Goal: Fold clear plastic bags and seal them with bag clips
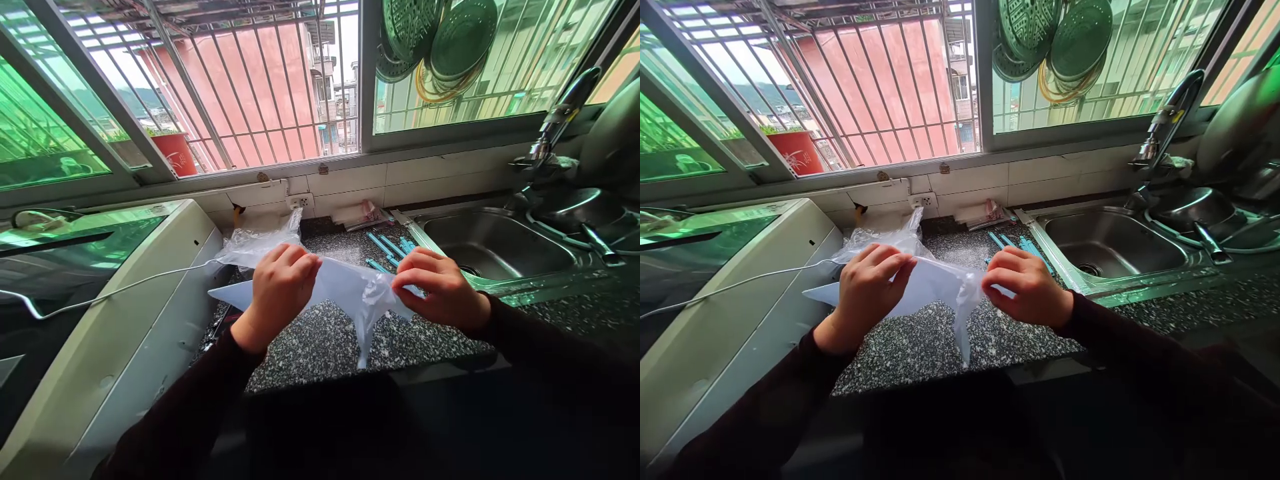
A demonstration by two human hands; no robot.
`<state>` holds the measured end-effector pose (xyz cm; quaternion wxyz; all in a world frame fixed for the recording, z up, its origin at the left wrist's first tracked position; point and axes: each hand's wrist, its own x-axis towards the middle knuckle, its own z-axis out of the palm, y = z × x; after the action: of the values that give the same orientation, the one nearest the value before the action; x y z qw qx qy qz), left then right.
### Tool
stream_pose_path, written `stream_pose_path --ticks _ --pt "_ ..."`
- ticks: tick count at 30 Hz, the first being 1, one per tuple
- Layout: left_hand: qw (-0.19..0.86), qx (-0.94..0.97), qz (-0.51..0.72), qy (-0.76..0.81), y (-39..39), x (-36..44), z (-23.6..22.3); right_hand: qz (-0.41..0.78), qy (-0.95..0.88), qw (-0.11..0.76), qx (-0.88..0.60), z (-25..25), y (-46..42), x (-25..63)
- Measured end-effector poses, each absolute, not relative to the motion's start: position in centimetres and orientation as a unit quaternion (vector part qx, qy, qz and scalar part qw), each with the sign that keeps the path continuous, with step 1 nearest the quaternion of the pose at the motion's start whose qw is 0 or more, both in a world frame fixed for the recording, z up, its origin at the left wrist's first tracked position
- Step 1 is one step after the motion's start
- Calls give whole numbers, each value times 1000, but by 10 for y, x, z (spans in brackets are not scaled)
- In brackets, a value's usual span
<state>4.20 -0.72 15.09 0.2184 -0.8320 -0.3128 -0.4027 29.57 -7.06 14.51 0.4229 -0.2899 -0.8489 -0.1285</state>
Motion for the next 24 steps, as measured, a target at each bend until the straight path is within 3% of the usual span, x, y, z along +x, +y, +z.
stream_pose_path --ticks 3,5,8,11,14,18,24 --pt "107 -834 -427 -333 5 34 156 -182 -784 499 -321 145 -64 308" --pt "-29 -847 -415 -333 11 30 166 -200 -728 558 -345 146 -54 316" --pt "-260 -839 -343 -332 10 27 188 -147 -673 611 -389 152 -36 322" --pt "-384 -784 -310 -375 4 26 206 -67 -630 629 -450 160 -25 323" --pt "-429 -733 -332 -409 1 24 211 1 -614 632 -473 163 -25 324" --pt "-463 -702 -336 -424 3 20 205 109 -671 554 -481 156 -21 317" --pt "-410 -734 -328 -431 1 14 207 131 -677 549 -473 147 5 279"
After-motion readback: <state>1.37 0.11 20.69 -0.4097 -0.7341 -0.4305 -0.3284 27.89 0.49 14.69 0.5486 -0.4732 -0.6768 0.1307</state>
